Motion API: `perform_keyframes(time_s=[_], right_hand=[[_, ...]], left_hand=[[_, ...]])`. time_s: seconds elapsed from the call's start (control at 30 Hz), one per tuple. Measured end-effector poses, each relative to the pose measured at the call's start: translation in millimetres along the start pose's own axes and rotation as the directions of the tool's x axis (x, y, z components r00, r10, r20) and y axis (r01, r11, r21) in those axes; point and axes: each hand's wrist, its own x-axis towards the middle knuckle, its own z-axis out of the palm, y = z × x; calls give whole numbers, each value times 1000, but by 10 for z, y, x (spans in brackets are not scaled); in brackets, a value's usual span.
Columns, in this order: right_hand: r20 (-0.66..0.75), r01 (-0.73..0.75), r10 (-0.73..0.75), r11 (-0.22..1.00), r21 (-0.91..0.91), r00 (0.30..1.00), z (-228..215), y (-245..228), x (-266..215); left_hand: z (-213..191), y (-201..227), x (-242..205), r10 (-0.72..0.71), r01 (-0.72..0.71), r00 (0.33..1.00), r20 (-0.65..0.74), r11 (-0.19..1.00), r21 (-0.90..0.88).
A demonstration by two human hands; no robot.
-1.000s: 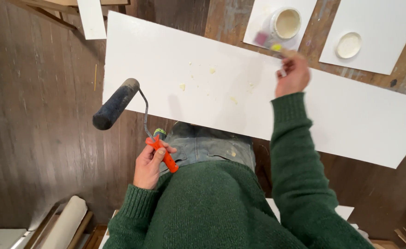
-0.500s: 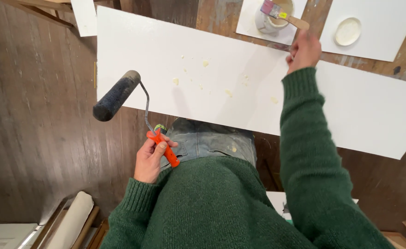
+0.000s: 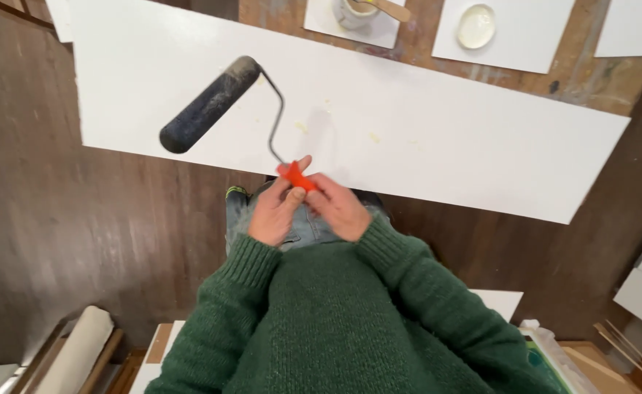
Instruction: Applying a white liquid adhesive or primer to a long rectangular board using a paintbrush and a paint roller.
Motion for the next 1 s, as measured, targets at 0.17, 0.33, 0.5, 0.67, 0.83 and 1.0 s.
perform_keyframes(time_s=[0.17, 0.33, 0.5, 0.67, 0.83, 1.0], right_hand=[[-217, -114, 30, 916, -385, 976, -1117, 136, -719], [-376, -289, 0, 640, -712, 926, -2343, 351, -1498], [-388, -417, 155, 379, -826, 909, -3152, 527, -1829], [-274, -293, 174, 97, -951, 946, -2998, 135, -1309], [-127, -134, 142, 41, -990, 982, -2344, -22, -230], [-1, 3, -61, 55, -999, 998, -1543, -233, 513]], left_hand=[[149, -674, -284, -12, 8, 999, 53, 998, 63], [-267, -1898, -948, -164, 281, 927, -338, 899, 337], [-698, -3418, -1869, -248, 417, 772, -585, 893, 171], [-404, -3973, -2465, -374, 525, 635, -675, 851, 22], [-59, -3690, -2542, -571, 543, 520, -636, 795, -270], [-3, -3416, -2467, -428, 430, 569, -702, 883, -190]])
